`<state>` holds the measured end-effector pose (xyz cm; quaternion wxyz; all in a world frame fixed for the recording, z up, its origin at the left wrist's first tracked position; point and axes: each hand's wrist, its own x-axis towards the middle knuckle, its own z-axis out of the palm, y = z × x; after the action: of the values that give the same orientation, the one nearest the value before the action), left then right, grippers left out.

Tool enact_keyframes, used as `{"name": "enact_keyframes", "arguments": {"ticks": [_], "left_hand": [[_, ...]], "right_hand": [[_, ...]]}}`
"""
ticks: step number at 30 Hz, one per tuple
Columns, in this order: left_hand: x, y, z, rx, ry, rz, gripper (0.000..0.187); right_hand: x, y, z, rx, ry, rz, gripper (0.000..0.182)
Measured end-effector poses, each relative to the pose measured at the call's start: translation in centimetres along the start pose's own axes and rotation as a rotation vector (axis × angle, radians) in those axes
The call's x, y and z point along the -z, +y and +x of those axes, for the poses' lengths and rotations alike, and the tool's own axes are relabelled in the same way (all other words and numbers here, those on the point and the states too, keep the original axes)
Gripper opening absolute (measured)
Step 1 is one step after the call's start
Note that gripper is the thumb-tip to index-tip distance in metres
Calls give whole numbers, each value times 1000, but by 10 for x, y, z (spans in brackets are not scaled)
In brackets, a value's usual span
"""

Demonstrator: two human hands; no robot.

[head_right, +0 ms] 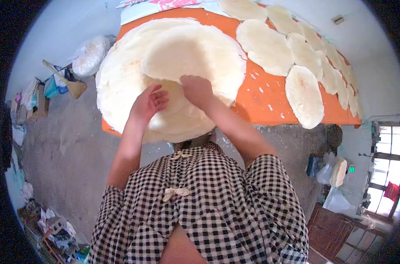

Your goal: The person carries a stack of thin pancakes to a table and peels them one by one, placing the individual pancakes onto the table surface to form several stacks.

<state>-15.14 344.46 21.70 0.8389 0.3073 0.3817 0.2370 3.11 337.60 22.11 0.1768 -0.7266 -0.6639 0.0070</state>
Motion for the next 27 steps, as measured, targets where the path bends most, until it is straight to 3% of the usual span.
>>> {"name": "enact_keyframes", "arguments": {"ticks": [1,3,4,5,6,8,11,12,13,18,21,24,27], "left_hand": [[3,-2,-6,18,42,-11,29],[17,-5,-20,32,0,-8,29],[25,-7,-28,31,-7,-13,28],[32,-9,-38,-9,54,-28,26],[37,-11,-46,-47,115,-40,24],[51,-17,-51,-162,241,-104,15],[60,-23,-58,-484,571,-97,9],[51,-16,-62,-506,714,-80,7],[52,-13,-64,-474,680,-86,7],[65,-4,-56,-287,483,-183,15],[59,-5,-45,-218,516,-160,10],[76,-3,-36,-95,432,-114,6],[78,-5,-31,-83,412,-82,4]], "right_hand": [[13,8,11,-33,-43,-27,14],[57,22,41,-117,133,-22,16],[80,42,58,-13,176,-118,20],[115,30,67,-88,260,-56,18],[147,10,73,-87,357,-187,18],[179,-22,75,-84,404,-253,12],[147,-45,77,132,441,-318,11],[114,-42,77,331,593,-181,14],[86,-50,70,295,449,-400,13],[-40,-81,31,423,62,-157,10],[-45,-69,19,476,248,-94,11],[-24,-61,23,414,-30,-15,14],[-10,-60,15,399,-108,18,19]]}}
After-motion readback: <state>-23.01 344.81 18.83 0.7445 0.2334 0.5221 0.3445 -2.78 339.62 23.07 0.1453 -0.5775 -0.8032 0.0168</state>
